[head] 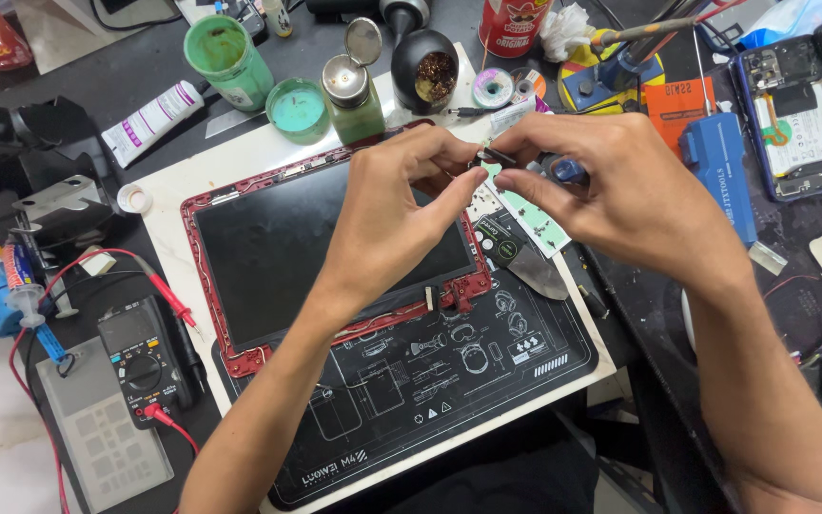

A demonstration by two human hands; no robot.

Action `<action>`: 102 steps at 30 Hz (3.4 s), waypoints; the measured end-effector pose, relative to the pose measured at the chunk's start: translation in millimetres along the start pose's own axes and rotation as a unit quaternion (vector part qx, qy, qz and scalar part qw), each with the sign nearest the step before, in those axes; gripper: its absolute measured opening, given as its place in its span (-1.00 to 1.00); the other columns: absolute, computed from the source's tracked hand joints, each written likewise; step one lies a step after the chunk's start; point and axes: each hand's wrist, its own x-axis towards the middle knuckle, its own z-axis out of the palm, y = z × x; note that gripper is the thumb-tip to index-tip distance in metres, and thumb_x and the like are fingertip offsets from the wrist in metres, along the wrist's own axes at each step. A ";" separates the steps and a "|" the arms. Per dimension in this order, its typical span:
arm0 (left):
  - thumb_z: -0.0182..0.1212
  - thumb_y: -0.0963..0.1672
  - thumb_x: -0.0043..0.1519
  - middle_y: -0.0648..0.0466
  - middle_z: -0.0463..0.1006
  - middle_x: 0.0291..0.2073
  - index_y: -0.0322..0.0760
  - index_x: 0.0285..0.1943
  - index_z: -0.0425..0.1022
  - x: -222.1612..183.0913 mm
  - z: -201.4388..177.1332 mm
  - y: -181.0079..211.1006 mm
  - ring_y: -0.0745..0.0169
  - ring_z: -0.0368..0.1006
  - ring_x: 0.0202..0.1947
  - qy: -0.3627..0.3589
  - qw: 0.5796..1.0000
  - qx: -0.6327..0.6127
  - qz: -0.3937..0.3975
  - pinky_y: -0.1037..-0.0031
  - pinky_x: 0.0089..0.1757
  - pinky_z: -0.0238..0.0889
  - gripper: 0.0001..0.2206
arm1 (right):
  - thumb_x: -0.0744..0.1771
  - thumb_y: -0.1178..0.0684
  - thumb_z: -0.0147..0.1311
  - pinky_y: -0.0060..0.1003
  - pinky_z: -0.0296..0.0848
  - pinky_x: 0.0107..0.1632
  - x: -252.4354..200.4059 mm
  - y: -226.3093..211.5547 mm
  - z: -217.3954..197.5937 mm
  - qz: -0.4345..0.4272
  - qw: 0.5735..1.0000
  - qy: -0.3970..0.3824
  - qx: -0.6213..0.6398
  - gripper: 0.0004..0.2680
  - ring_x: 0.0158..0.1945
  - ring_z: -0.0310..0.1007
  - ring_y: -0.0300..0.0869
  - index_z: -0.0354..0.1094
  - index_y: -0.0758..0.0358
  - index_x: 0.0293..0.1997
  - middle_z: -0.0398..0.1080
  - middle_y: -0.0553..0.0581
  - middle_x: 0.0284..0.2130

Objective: The person repairs a tablet frame by using a screwdriver to manipulate internal components and wires and handling a small electronic part.

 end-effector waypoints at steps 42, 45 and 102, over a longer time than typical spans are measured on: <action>0.29 -0.11 0.32 -0.08 0.66 -0.18 -0.46 0.09 0.53 9.5 -11.0 -32.4 0.17 0.69 -0.26 -0.084 0.938 -0.315 -0.118 0.46 -0.23 0.56 -0.72 | 0.36 0.22 0.30 -0.30 0.50 -0.13 3.4 -9.5 -9.6 -0.042 0.990 0.120 -0.054 -0.81 -0.03 0.56 -0.11 0.45 0.33 0.06 0.50 0.16 -0.05; 0.30 -0.12 0.32 -0.12 0.67 -0.12 -0.46 0.08 0.50 10.7 -13.5 -32.4 0.12 0.69 -0.24 -0.027 0.930 -0.347 -0.117 0.44 -0.22 0.56 -0.72 | 0.34 0.22 0.29 -0.29 0.39 -0.27 4.8 -18.1 -11.4 0.022 0.987 0.147 -0.057 -0.81 -0.27 0.45 -0.15 0.45 0.31 0.03 0.49 0.17 -0.10; 0.52 -0.07 -0.02 -0.20 0.63 -0.36 -0.41 -0.32 0.60 -22.1 22.7 -77.9 -0.18 0.59 -0.23 -0.245 0.920 0.304 -0.036 0.13 -0.22 0.44 -0.70 | 0.11 0.36 0.16 -0.07 0.52 -0.31 -95.1 -24.6 94.9 0.138 0.978 -0.097 -0.125 -0.62 -0.29 0.58 0.00 0.48 0.07 -0.05 0.40 0.03 -0.16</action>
